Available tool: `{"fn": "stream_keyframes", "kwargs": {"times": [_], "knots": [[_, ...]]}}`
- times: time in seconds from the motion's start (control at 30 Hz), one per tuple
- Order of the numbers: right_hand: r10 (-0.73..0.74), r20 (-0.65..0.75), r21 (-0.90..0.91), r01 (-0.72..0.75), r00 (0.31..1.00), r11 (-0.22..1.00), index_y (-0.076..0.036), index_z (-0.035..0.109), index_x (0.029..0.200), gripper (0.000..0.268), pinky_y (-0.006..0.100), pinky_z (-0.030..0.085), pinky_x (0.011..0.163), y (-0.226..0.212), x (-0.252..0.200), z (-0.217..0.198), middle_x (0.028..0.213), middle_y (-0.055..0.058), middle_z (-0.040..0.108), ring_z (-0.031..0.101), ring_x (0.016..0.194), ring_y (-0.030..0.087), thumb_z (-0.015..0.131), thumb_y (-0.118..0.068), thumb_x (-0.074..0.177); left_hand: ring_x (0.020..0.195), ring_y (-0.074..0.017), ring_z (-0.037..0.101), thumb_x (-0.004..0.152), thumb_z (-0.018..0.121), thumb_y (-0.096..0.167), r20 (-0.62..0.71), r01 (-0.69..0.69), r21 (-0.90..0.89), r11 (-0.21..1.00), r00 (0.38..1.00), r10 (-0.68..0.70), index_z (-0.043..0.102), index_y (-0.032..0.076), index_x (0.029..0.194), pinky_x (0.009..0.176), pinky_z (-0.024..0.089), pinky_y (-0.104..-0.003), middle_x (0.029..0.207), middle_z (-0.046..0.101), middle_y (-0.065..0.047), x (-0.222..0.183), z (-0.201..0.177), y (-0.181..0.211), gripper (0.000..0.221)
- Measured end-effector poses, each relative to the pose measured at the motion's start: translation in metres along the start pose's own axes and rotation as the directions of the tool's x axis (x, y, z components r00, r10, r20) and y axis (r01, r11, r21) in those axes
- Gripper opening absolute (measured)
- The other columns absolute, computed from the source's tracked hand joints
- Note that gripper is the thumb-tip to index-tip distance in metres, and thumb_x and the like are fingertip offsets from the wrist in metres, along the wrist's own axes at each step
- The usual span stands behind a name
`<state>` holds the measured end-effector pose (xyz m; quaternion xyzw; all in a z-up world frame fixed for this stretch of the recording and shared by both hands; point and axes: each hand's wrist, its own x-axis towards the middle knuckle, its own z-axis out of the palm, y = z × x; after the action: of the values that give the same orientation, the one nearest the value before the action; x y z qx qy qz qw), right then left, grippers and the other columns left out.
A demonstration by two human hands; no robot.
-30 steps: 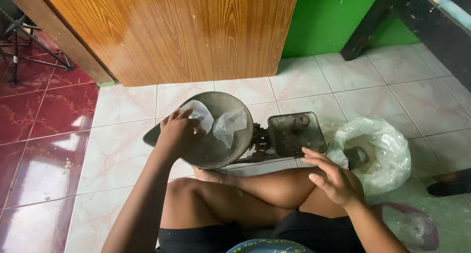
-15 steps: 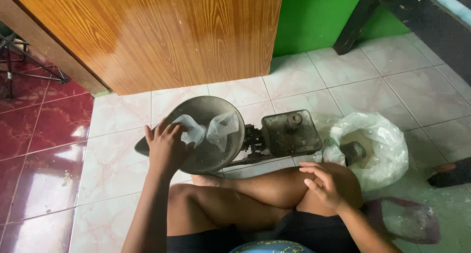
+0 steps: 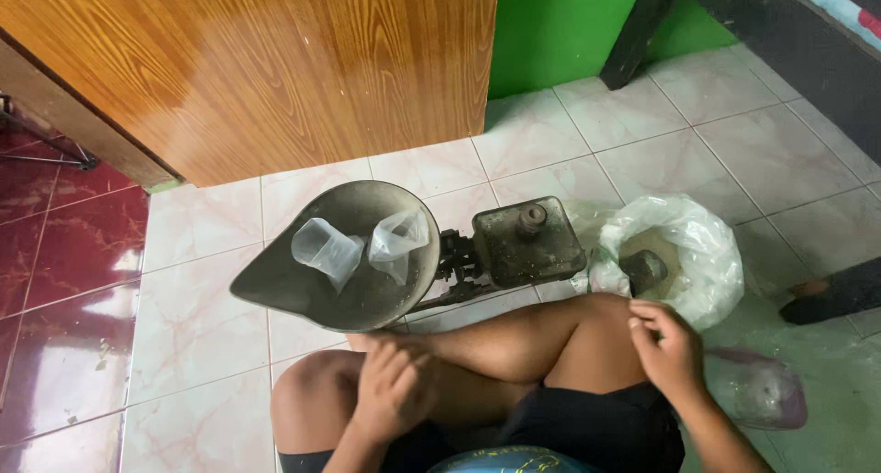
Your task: The person fills plastic bags with a granular substance using a metal scoop and a balance scale.
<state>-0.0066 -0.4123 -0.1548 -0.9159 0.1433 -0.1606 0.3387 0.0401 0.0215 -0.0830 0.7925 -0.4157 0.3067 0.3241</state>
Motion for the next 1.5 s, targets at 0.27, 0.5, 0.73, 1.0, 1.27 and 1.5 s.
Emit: {"fn": "stream_keyframes", "kwargs": {"times": [0.27,0.5,0.73,1.0,1.27,1.5], "knots": [[0.673,0.202,-0.752,-0.327,0.712,0.572,-0.022,0.054,0.146,0.053,0.047,0.056,0.097,0.143,0.006,-0.062,0.143,0.008,0.064,0.065,0.129,0.033,0.056,-0.039,0.096,0.083,-0.0325,0.065,0.077,0.07,0.024,0.593,0.334,0.006,0.942,0.758,-0.273,0.066,0.013,0.088,0.074,0.05,-0.045,0.084,0.072,-0.01,-0.086,0.083,-0.014,0.015],[0.626,0.28,-0.679,-0.31,0.728,0.665,-0.021,0.064,0.141,0.051,0.041,0.053,0.108,0.23,-0.022,-0.029,0.141,0.008,0.071,0.07,0.129,0.03,0.066,-0.017,0.09,0.085,-0.0356,0.067,0.082,0.072,0.027,0.638,0.347,0.06,0.936,0.708,-0.303,0.066,0.014,0.092,0.077,0.051,-0.048,0.087,0.073,-0.011,-0.086,0.089,-0.024,0.017],[0.593,0.252,-0.712,-0.269,0.765,0.649,-0.013,0.07,0.09,0.027,0.034,0.046,0.066,0.188,-0.004,-0.061,0.077,0.005,0.075,0.067,0.07,0.021,0.05,-0.029,0.1,0.092,-0.033,0.067,0.079,0.075,0.029,0.696,0.402,0.124,0.907,0.616,-0.369,0.068,0.018,0.096,0.077,0.049,-0.045,0.096,0.074,-0.008,-0.076,0.084,-0.022,0.021],[0.737,0.243,-0.673,-0.437,0.631,0.596,-0.025,0.077,0.127,0.044,0.037,0.056,0.096,0.166,-0.008,-0.045,0.129,0.002,0.078,0.076,0.113,0.022,0.036,-0.023,0.111,0.087,-0.0329,0.067,0.076,0.072,0.025,0.672,0.334,0.091,0.938,0.674,-0.306,0.066,0.015,0.092,0.078,0.05,-0.044,0.091,0.074,-0.008,-0.084,0.088,-0.025,0.02],[0.577,0.198,-0.685,-0.309,0.793,0.66,-0.011,0.076,0.093,0.044,0.038,0.047,0.072,0.166,0.002,-0.07,0.09,0.01,0.076,0.07,0.081,0.026,0.046,-0.042,0.101,0.091,-0.0316,0.066,0.082,0.071,0.032,0.684,0.31,0.139,0.94,0.657,-0.318,0.064,0.016,0.092,0.075,0.049,-0.044,0.094,0.073,-0.007,-0.106,0.1,-0.033,0.019],[0.619,0.101,-0.557,-0.472,0.779,0.684,-0.014,0.065,0.068,0.035,0.033,0.03,0.052,0.135,0.022,-0.117,0.058,0.004,0.059,0.049,0.053,0.019,0.061,-0.04,0.091,0.084,-0.0314,0.067,0.077,0.074,0.031,0.669,0.347,0.134,0.928,0.659,-0.343,0.065,0.017,0.085,0.074,0.05,-0.045,0.085,0.072,-0.006,-0.086,0.091,-0.025,0.019]]}}
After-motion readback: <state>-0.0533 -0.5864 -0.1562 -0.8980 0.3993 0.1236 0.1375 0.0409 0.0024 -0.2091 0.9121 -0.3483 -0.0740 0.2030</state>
